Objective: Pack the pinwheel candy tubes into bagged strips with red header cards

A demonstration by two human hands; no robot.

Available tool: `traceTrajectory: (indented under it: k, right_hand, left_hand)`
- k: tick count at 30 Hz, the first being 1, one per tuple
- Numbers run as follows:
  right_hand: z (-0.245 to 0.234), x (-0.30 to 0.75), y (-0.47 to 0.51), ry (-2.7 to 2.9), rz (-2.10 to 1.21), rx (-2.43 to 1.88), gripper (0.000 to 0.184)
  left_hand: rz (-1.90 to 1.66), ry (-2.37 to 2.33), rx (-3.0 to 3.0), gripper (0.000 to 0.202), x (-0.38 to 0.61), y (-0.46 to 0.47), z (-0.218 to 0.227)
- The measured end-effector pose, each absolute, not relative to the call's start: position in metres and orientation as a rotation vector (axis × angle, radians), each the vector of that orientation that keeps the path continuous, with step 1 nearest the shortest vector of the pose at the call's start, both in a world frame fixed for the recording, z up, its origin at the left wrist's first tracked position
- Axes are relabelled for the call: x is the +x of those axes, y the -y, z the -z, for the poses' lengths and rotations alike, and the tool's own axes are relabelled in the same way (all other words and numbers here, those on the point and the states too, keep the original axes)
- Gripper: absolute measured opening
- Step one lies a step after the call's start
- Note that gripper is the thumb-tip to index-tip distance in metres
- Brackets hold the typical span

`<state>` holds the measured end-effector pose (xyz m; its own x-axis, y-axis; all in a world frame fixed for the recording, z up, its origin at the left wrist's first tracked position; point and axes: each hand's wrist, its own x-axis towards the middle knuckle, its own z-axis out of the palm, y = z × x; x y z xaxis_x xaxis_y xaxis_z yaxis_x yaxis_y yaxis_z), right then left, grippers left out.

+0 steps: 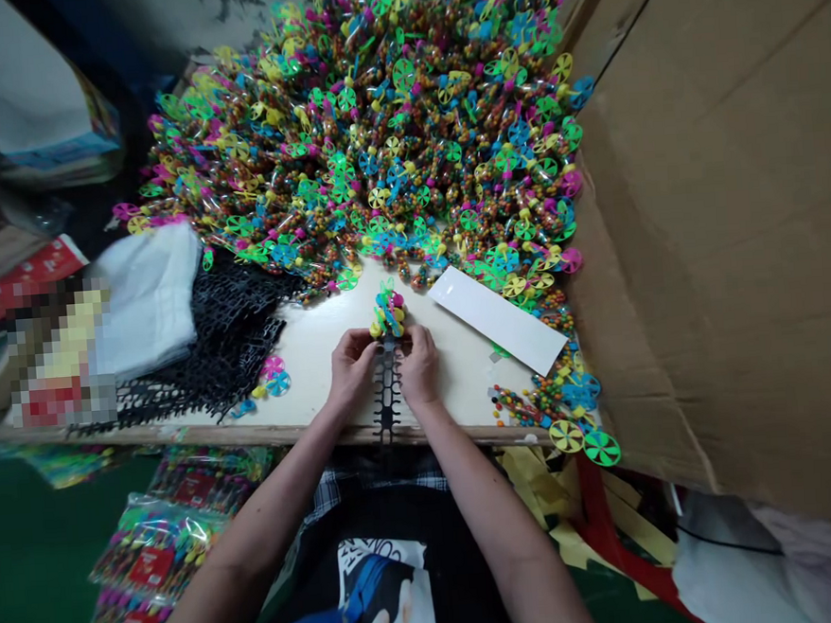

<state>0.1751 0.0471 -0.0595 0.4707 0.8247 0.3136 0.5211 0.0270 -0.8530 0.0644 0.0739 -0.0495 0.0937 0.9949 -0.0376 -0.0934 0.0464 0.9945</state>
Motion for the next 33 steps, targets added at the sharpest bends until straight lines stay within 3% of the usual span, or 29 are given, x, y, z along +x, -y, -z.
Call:
traceTrajectory:
  k: [28,33]
  right_hand:
    - [0.051,0.191,-0.036,1.51,-0.337,-1.609,0.035]
    - [0.03,0.222,-0.051,1.667,-0.276,-1.579,0.026]
  left_hand:
    - [-1.084,-1.034,1.227,0.021,0.068,-0.074,0.05]
    - [-1.05,-1.102,1.427,0.019,0.043,-0.083,0.039]
